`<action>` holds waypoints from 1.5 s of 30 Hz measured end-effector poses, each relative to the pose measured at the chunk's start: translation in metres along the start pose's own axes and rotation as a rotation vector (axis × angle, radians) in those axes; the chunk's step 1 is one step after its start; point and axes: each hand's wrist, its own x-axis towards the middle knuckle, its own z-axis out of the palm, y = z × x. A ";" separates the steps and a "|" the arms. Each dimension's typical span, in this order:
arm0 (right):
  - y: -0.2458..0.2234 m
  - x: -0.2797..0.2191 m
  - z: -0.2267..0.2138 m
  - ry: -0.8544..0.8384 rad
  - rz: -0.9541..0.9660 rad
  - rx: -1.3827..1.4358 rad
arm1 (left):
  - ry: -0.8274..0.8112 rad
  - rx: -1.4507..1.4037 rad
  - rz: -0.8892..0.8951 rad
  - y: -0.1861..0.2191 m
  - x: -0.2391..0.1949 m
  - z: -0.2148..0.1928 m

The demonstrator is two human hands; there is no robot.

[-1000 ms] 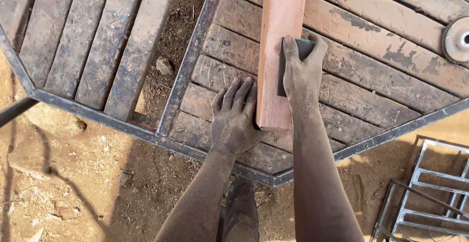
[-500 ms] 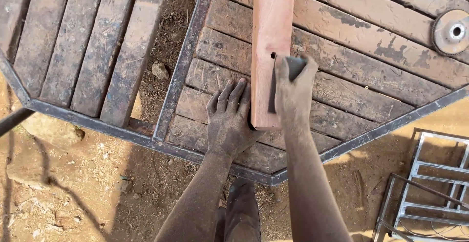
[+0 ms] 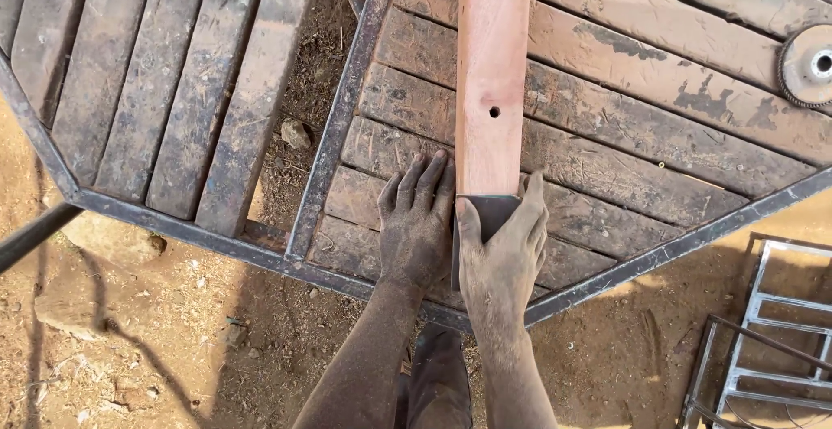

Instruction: Manually sanding a wooden beam using a piece of sandpaper on a workbench.

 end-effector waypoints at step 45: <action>-0.019 0.132 0.049 0.185 -0.206 -0.201 | 0.052 -0.108 0.016 0.001 0.003 -0.015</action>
